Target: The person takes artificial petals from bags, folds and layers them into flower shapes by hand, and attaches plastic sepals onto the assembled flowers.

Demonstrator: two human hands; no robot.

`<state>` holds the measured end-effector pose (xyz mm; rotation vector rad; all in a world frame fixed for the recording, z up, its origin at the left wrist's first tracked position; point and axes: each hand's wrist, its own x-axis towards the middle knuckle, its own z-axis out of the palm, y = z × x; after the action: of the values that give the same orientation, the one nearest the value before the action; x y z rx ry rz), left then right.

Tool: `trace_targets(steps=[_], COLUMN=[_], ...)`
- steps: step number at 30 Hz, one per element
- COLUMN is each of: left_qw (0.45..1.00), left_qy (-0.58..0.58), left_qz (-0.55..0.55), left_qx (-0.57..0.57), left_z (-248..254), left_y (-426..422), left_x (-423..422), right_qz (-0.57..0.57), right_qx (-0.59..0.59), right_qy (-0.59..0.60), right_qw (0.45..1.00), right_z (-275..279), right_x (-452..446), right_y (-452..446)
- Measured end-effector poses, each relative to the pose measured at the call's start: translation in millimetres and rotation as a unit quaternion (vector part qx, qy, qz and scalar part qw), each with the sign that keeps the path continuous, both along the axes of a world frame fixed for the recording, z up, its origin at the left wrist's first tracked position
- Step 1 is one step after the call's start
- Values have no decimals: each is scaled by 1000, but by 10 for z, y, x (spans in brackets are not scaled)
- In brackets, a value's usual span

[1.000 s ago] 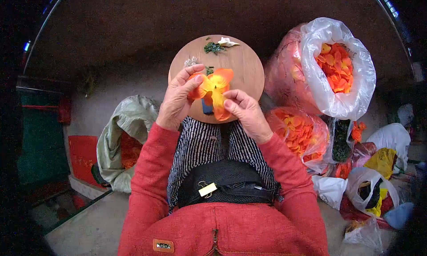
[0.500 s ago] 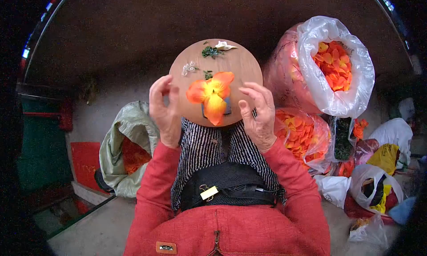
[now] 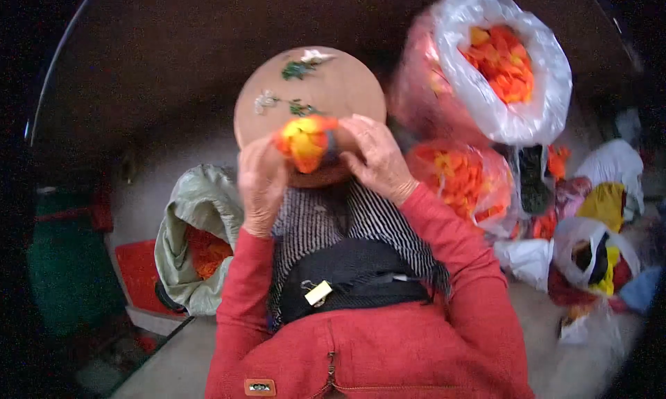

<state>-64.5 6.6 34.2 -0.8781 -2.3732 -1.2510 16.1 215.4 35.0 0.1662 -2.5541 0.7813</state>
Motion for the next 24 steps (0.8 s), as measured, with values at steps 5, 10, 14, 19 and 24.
trace_targets(steps=[5,10,14,19,24], left_qw=[993,987,985,986,987], left_qy=[-115,-139,-149,-125,-114], left_qz=[24,-21,-3,11,22], left_qx=[-6,-80,-86,-108,-115], left_z=[-188,-362,-376,-383,-372], left_y=[-336,-351,-266,-222,-202], left_x=[373,734,690,681,693], right_qz=[-225,-415,-429,-525,-458], right_qx=[-86,-240,-174,34,94], right_qy=[9,-92,-265,-194,-213], right_qw=[971,873,846,828,858], right_z=[-455,-1407,-1824,-2190,-2332], right_x=[815,1776,1945,1829,1864], right_y=[813,1594,1534,1389,1488])
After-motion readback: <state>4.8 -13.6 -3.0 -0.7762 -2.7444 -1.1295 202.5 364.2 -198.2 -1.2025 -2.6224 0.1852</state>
